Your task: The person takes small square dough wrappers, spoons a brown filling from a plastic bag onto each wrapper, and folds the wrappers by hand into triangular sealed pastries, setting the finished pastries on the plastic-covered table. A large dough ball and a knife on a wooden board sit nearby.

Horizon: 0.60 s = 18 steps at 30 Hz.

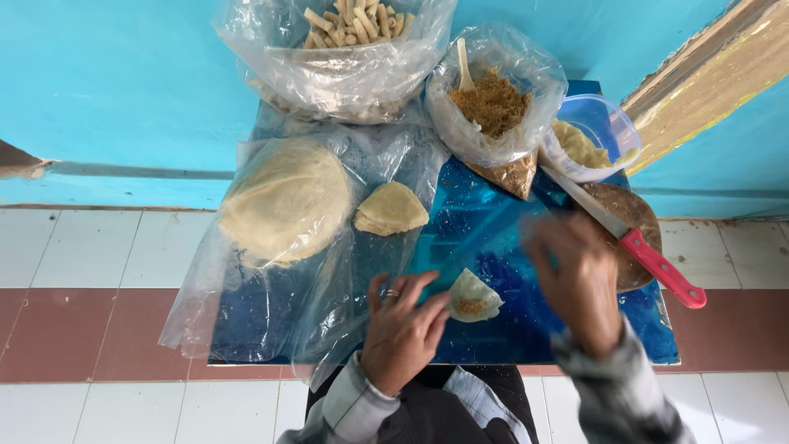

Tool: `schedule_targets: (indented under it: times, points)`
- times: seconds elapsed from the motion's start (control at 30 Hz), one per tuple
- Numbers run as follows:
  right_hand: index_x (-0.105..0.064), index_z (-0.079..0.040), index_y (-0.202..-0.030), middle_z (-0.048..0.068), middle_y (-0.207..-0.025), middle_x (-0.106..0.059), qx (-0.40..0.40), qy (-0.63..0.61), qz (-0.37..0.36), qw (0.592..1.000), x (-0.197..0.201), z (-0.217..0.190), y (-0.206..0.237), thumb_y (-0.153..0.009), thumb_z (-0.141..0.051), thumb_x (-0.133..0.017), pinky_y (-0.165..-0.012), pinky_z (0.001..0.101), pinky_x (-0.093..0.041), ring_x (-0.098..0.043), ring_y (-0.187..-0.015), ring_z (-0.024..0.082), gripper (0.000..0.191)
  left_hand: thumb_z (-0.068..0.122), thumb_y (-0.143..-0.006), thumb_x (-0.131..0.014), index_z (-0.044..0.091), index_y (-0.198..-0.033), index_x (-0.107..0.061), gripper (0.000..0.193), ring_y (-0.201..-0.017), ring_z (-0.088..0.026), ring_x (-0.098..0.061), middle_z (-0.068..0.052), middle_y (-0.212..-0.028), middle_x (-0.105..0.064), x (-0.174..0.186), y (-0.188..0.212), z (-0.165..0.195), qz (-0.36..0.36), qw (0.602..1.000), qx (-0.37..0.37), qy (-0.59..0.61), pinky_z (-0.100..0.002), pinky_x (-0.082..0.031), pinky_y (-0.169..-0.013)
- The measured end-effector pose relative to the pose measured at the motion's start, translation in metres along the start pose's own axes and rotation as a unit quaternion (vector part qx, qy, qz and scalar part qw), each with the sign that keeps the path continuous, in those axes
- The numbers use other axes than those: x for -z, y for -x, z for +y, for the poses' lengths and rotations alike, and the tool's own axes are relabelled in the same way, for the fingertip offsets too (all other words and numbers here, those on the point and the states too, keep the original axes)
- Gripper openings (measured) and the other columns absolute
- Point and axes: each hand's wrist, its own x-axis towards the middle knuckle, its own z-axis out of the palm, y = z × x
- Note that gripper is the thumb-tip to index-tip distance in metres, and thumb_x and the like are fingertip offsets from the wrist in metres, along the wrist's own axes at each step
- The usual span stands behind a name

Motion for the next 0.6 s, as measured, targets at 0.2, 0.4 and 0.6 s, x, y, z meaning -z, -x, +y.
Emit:
schedule_targets:
  times: [0.2, 0.4, 0.6]
  points:
    - [-0.075, -0.013, -0.093, 0.003, -0.092, -0.071, -0.097, -0.016, -0.102, 0.990, -0.011, -0.021, 0.066, -0.078, -0.028, -0.081, -0.064, 0.0372, -0.056, -0.071, -0.078, 0.024, 0.023, 0.020, -0.086, -0.077, 0.011, -0.098, -0.069, 0.017, -0.110, -0.029, -0.058, -0.005, -0.110, -0.063, -0.011, 0.006, 0.011, 0.019, 0.997, 0.061, -0.035, -0.059, -0.030, -0.104]
    - [-0.073, -0.012, -0.095, 0.001, -0.093, -0.072, -0.176, -0.073, -0.139, 0.972, -0.020, -0.019, 0.070, -0.082, -0.024, -0.078, -0.060, 0.0338, -0.055, -0.070, -0.065, 0.020, 0.018, 0.019, -0.085, -0.077, 0.009, -0.099, -0.066, 0.020, -0.101, -0.027, -0.058, -0.005, -0.102, -0.060, -0.016, 0.002, 0.018, 0.040, 0.995, 0.083, -0.045, -0.056, -0.031, -0.099]
    - [-0.073, -0.012, -0.093, 0.004, -0.090, -0.071, -0.180, -0.050, -0.140, 0.972, -0.023, -0.027, 0.067, -0.084, -0.026, -0.079, -0.059, 0.0349, -0.055, -0.071, -0.065, 0.020, 0.018, 0.016, -0.089, -0.073, 0.012, -0.091, -0.061, 0.013, -0.098, -0.026, -0.058, -0.005, -0.097, -0.057, -0.021, 0.001, 0.021, 0.000, 0.993, 0.107, -0.059, -0.052, -0.034, -0.096]
